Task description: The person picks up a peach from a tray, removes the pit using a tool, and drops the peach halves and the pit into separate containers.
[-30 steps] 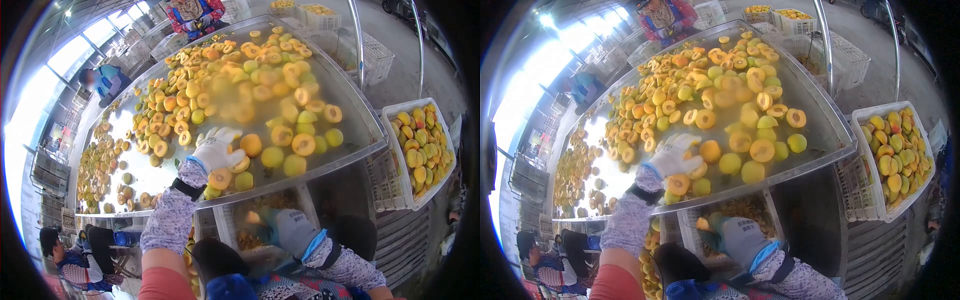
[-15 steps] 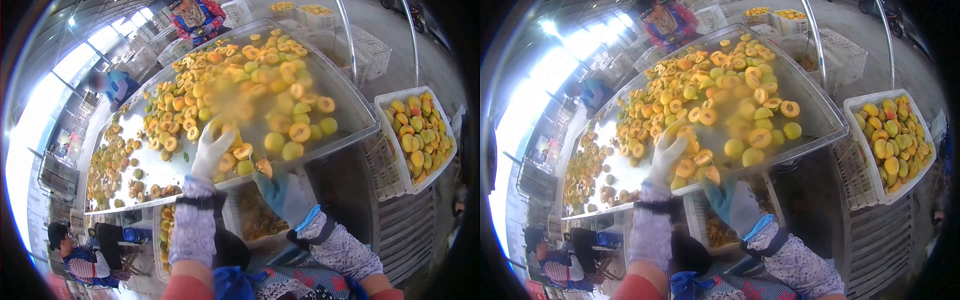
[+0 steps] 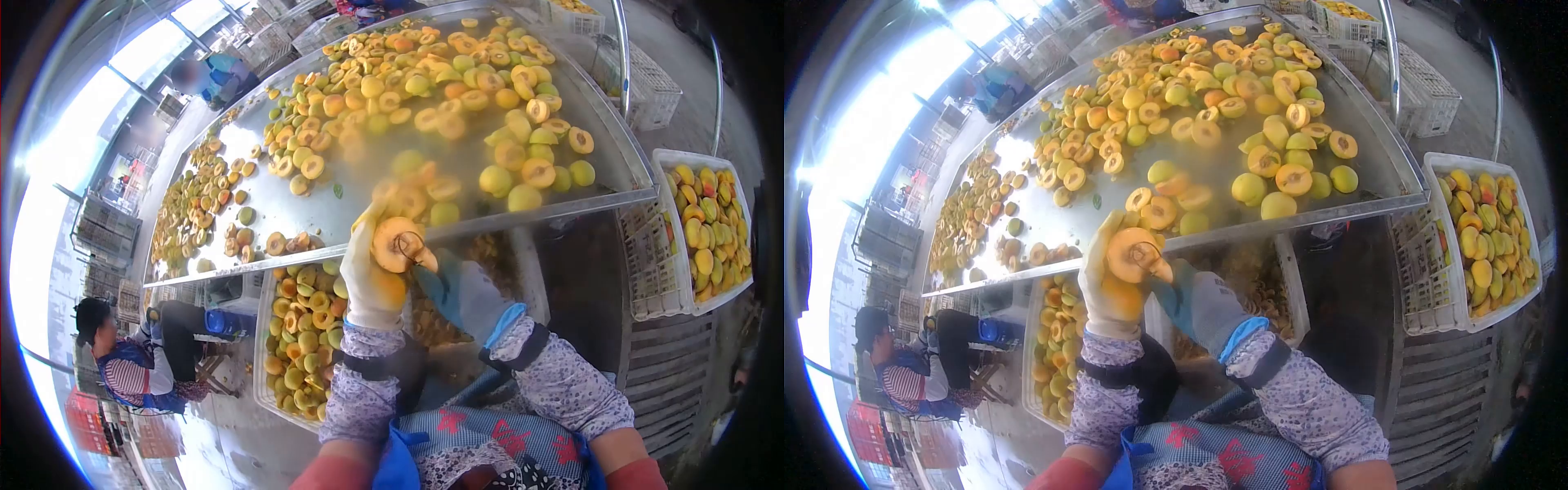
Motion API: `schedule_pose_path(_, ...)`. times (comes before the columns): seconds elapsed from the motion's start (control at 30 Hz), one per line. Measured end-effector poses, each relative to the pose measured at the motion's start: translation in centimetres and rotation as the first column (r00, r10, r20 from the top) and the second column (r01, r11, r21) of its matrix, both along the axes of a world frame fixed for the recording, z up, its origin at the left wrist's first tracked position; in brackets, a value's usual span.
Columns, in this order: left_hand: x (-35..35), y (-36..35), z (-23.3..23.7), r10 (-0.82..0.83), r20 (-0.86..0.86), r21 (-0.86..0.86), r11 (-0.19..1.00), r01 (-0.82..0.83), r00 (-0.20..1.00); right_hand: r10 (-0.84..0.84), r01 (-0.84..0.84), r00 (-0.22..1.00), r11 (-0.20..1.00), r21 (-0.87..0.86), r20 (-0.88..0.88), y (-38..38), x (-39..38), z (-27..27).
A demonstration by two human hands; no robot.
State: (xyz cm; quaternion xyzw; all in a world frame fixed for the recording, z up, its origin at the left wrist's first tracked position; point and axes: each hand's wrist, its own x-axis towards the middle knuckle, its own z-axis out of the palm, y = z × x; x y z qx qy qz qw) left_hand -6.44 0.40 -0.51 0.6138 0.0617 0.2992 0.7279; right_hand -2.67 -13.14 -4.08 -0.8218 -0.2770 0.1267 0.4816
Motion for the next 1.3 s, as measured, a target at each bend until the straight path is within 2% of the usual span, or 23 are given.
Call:
schedule_pose_path(0.07, 0.1, 1.0, -1.2, -0.055, -0.031, -0.204, 0.978, 0.048, 0.998, 0.007, -0.007, 1.000, 0.999, 0.047, -0.015, 0.1, -0.3, -0.5)
schedule_pose_path(0.17, 0.3, 1.7, -2.3, -0.109, 0.063, -0.514, 0.848, 0.126, 0.992, 0.012, -0.006, 0.999, 0.995, 0.104, -0.052, 0.5, -0.4, -1.6)
schedule_pose_path(0.23, 0.4, 1.3, -3.0, -0.034, 0.007, -0.382, 0.923, 0.034, 0.999, 0.014, -0.004, 0.995, 0.994, 0.107, -0.097, 0.7, -0.4, -1.7)
schedule_pose_path(0.33, 0.8, 0.4, -4.0, 0.090, -0.052, -0.154, 0.983, -0.097, 0.995, 0.070, -0.033, 0.964, 0.989, 0.147, -0.255, 1.1, -0.6, -1.9)
schedule_pose_path(0.37, 1.0, 0.3, -4.3, 0.133, -0.064, -0.076, 0.988, -0.137, 0.989, 0.061, -0.028, 0.973, 0.988, 0.149, -0.221, 1.3, -0.7, -2.1)
schedule_pose_path(0.43, 1.3, 0.8, -6.1, 0.263, 0.019, 0.289, 0.922, -0.257, 0.965, 0.039, -0.015, 0.987, 0.988, 0.151, -0.154, 1.7, -1.0, -2.8)
schedule_pose_path(0.5, 1.3, 0.8, -6.2, 0.295, 0.048, 0.449, 0.847, -0.284, 0.954, 0.057, -0.038, 0.966, 0.996, 0.080, -0.251, 1.4, -0.7, -1.9)
schedule_pose_path(0.53, 1.2, 0.8, -5.9, 0.278, 0.016, 0.443, 0.859, -0.256, 0.961, 0.065, -0.053, 0.952, 0.997, 0.047, -0.298, 1.4, -0.7, -1.6)
schedule_pose_path(0.63, 1.2, 0.7, -5.5, 0.296, 0.051, 0.579, 0.770, -0.270, 0.954, 0.094, -0.021, 0.956, 0.967, 0.253, -0.279, 2.4, -1.1, -2.8)
schedule_pose_path(0.73, 0.8, 0.6, -4.8, 0.300, 0.066, 0.661, 0.701, -0.267, 0.952, 0.157, -0.071, 0.826, 0.982, 0.176, -0.542, 1.8, -1.0, 0.1)
schedule_pose_path(0.83, 0.7, 0.4, -4.8, 0.282, 0.093, 0.636, 0.721, -0.275, 0.955, 0.119, 0.029, 0.779, 0.974, 0.225, -0.615, 2.4, -1.4, -1.2)
schedule_pose_path(0.93, 0.7, -0.4, -3.8, 0.300, 0.144, 0.602, 0.729, -0.324, 0.943, 0.114, -0.122, 0.917, 0.993, 0.003, -0.384, 1.9, -0.3, -1.8)
schedule_pose_path(0.97, 0.7, -0.6, -3.5, 0.319, 0.161, 0.593, 0.725, -0.350, 0.934, 0.094, -0.128, 0.922, 0.990, -0.066, -0.376, 1.8, -0.1, -1.2)
schedule_pose_path(1.03, 0.6, 0.1, -3.7, 0.226, 0.103, 0.503, 0.828, -0.246, 0.969, 0.059, -0.136, 0.933, 0.971, -0.197, -0.354, 1.7, 0.1, 0.4)
schedule_pose_path(1.07, 0.6, 0.4, -3.8, 0.175, 0.077, 0.452, 0.871, -0.190, 0.982, 0.089, -0.116, 0.938, 0.991, -0.062, -0.336, 1.8, 0.0, -0.3)
schedule_pose_path(1.13, 0.5, 0.2, -3.0, 0.200, 0.187, 0.626, 0.731, -0.273, 0.962, 0.136, -0.076, 0.947, 0.975, 0.208, -0.292, 2.0, -0.8, -2.7)
schedule_pose_path(1.17, 0.6, 0.0, -2.8, 0.199, 0.245, 0.697, 0.644, -0.315, 0.949, 0.138, -0.069, 0.954, 0.966, 0.250, -0.268, 2.0, -1.6, -3.0)
schedule_pose_path(1.2, 0.7, 0.1, -2.9, 0.194, 0.254, 0.692, 0.648, -0.318, 0.947, 0.136, -0.062, 0.961, 0.954, 0.293, -0.241, 2.3, -2.5, -3.2)
schedule_pose_path(1.3, 1.1, 0.5, -4.2, 0.207, 0.262, 0.702, 0.629, -0.334, 0.942, 0.123, -0.118, 0.992, 0.943, 0.312, 0.006, 2.7, -2.2, -4.0)
